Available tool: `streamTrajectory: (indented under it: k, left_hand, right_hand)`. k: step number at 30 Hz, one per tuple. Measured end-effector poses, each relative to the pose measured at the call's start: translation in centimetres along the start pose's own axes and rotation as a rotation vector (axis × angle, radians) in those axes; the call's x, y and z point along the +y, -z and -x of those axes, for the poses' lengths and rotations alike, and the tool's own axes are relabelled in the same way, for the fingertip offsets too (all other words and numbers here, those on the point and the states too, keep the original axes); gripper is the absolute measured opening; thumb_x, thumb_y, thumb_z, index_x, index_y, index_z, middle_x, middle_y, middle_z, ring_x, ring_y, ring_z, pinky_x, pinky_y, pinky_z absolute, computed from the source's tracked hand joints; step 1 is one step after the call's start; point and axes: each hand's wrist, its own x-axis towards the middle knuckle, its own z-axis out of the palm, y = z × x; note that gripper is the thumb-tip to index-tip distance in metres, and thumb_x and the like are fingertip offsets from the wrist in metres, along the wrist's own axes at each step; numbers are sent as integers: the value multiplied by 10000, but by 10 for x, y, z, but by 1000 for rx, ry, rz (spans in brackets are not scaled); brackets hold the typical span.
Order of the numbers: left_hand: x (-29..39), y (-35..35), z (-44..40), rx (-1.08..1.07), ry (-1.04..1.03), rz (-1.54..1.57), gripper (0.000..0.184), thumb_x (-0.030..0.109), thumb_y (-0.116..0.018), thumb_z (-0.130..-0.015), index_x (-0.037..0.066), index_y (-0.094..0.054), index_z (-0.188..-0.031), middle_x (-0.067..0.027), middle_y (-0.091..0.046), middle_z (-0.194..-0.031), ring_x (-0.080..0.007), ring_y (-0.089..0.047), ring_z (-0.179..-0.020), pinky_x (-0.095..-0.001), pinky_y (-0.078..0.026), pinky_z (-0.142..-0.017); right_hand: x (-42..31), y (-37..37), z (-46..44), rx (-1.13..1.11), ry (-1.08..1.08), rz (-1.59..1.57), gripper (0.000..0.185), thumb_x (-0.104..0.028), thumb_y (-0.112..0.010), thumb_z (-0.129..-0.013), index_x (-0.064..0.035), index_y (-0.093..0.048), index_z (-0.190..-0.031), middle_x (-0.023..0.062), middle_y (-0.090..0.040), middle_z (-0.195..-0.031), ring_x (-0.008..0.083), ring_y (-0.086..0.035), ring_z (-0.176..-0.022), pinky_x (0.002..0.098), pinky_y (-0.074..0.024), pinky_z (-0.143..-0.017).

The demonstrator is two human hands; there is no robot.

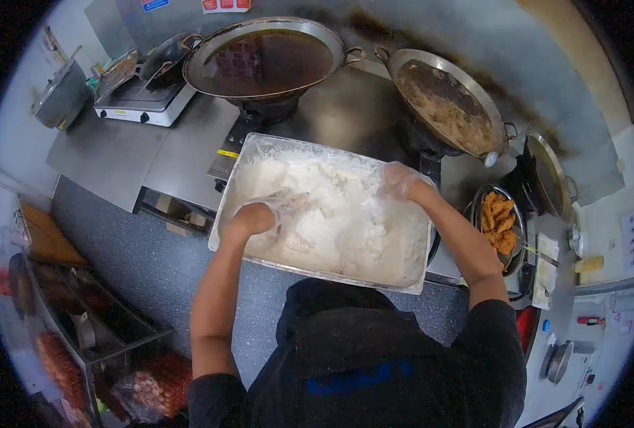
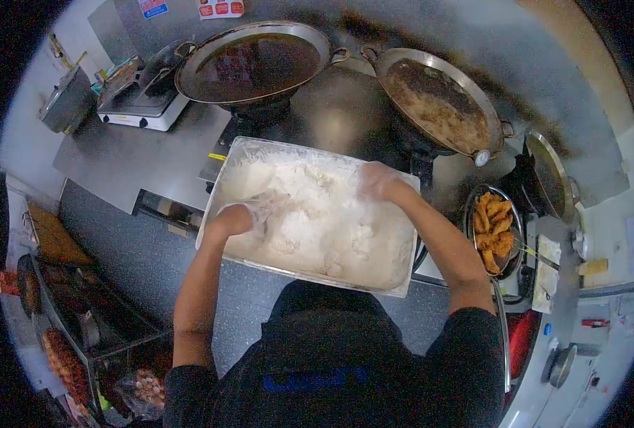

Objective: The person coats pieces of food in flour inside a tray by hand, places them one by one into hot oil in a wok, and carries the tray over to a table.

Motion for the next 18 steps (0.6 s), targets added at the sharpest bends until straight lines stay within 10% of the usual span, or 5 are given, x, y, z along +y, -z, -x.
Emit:
streamTrajectory:
  k: [8,11,16,18]
  left_hand:
    - [-16,-19,-1,61,-31,86,629,104,-500,-747,177,-303,-1339,-143,-326,-1355,-288,-339,-1228,-324,-270,-1019]
    - [-15,-24,0,86,-54,72,432,294,-283,-911,203,-324,-1332,-134,-369,-1328,-286,-394,-1187,-323,-294,-986]
    - [7,-16,0,97,-145,-105,596,65,-389,-805,191,-223,-1363,-131,-331,-1349,-313,-367,-1203,-337,-307,-999]
    - [11,-14,1,130,-228,-114,614,40,-398,-786,173,-226,-1360,-148,-329,-1345,-316,-356,-1212,-344,-301,-1007]
  right_hand:
    - [8,-8,-8,-19,94,82,374,-300,-646,-634,45,-622,-778,242,-600,-819,339,-598,-792,391,-471,-714]
    - [23,-26,-17,48,53,19,348,-315,-644,-640,19,-625,-736,229,-600,-777,339,-593,-748,403,-471,-683]
    - [48,-71,-34,322,414,-78,301,-299,-623,-644,0,-603,-666,204,-585,-687,348,-558,-636,424,-461,-621]
    - [29,-48,-21,86,278,-10,206,-192,-568,-650,3,-613,-699,209,-597,-765,340,-578,-735,405,-458,-695]
